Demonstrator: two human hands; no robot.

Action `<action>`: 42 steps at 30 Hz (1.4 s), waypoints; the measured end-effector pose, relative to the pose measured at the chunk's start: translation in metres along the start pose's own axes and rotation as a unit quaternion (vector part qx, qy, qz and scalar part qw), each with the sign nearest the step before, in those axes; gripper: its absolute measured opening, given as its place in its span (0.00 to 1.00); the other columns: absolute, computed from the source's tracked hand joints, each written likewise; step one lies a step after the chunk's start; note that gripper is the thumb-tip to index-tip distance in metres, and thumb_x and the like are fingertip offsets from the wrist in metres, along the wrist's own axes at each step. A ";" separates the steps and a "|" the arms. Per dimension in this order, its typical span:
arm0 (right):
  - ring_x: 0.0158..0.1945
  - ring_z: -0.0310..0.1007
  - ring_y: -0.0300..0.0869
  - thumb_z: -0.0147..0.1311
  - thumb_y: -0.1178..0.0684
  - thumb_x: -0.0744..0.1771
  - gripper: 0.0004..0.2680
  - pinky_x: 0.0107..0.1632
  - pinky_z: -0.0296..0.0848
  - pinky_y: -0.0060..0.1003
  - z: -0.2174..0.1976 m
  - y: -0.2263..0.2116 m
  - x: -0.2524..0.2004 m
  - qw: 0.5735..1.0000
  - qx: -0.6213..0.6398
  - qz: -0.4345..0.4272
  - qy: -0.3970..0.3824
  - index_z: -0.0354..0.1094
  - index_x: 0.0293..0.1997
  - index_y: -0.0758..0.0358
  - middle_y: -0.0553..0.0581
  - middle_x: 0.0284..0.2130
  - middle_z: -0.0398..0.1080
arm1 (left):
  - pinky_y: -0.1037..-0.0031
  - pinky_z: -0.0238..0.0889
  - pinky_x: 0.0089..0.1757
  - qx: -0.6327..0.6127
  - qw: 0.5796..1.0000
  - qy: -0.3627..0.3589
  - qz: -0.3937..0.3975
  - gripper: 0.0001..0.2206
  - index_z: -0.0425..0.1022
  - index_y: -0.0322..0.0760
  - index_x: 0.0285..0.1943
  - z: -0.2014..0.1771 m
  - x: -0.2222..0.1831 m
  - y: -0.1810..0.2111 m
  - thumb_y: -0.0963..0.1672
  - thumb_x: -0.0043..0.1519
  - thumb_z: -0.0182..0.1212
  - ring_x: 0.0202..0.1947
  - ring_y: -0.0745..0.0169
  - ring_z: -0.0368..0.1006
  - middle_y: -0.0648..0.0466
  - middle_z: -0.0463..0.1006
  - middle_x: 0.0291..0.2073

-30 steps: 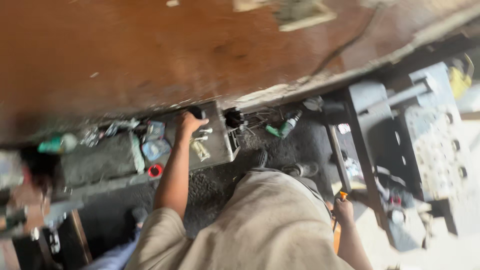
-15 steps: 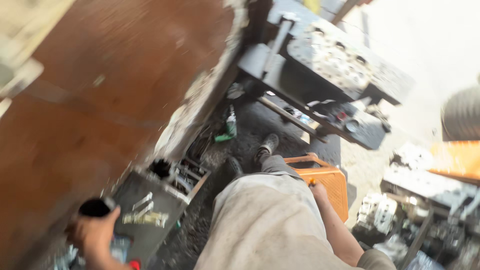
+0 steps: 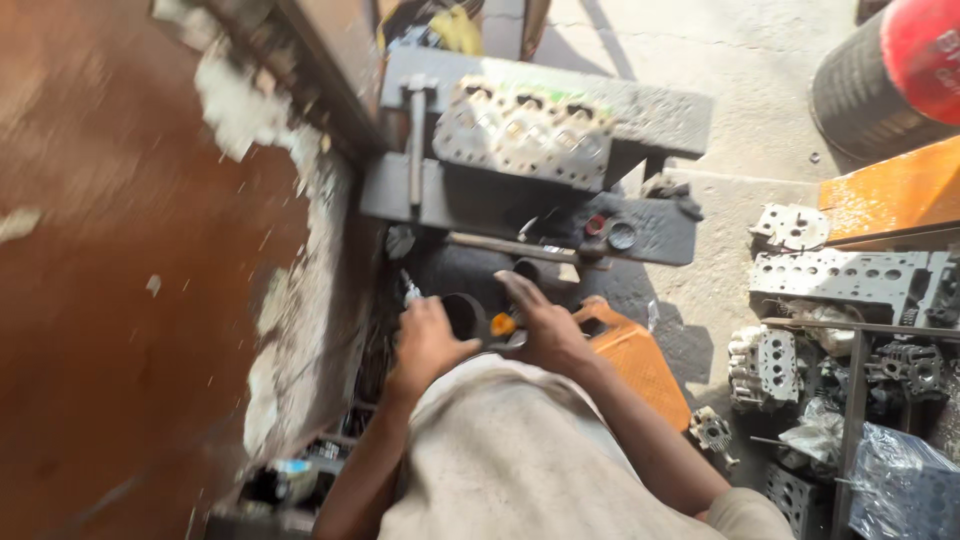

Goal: The person uses a hammer to tap on a metal engine component, applies a liquid from a small container to the surface, and then wipes the area with a dark cloth.

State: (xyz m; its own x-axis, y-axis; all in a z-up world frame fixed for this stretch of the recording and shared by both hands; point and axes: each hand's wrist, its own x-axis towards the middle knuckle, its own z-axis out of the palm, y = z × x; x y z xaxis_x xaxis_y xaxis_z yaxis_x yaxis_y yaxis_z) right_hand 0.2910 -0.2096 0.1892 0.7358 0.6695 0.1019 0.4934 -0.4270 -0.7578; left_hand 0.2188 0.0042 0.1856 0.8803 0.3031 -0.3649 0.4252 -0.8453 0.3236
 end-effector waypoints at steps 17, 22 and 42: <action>0.51 0.74 0.62 0.75 0.52 0.53 0.48 0.47 0.76 0.51 -0.094 0.100 0.042 0.982 0.019 0.170 0.085 0.36 0.76 0.56 0.68 0.64 0.62 | 0.50 0.64 0.55 0.074 0.969 -0.199 0.128 0.40 0.64 0.29 0.60 -0.011 0.165 0.200 0.55 0.46 0.77 0.61 0.39 0.64 0.43 0.65 0.58; 0.57 0.74 0.57 0.75 0.52 0.53 0.48 0.56 0.75 0.47 -0.083 0.113 0.040 0.952 0.100 0.248 0.150 0.36 0.78 0.53 0.65 0.60 0.66 | 0.53 0.65 0.58 0.055 0.955 -0.243 0.164 0.44 0.62 0.28 0.62 -0.012 0.180 0.215 0.56 0.43 0.77 0.62 0.38 0.63 0.40 0.61 0.63; 0.68 0.56 0.67 0.78 0.41 0.56 0.48 0.66 0.59 0.51 -0.044 0.473 0.008 0.743 -0.079 0.565 0.351 0.34 0.73 0.67 0.77 0.67 0.50 | 0.59 0.64 0.57 0.093 0.964 -0.247 0.004 0.37 0.68 0.30 0.66 0.029 0.193 0.015 0.59 0.56 0.66 0.60 0.39 0.69 0.35 0.73 0.58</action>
State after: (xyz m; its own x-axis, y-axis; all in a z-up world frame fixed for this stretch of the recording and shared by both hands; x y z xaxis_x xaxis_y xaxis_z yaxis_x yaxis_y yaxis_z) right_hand 0.5505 -0.4335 -0.1400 0.7550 -0.6283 -0.1876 -0.6146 -0.5784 -0.5363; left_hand 0.3893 0.0372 0.0949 0.6564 0.0877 -0.7493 0.3322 -0.9253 0.1827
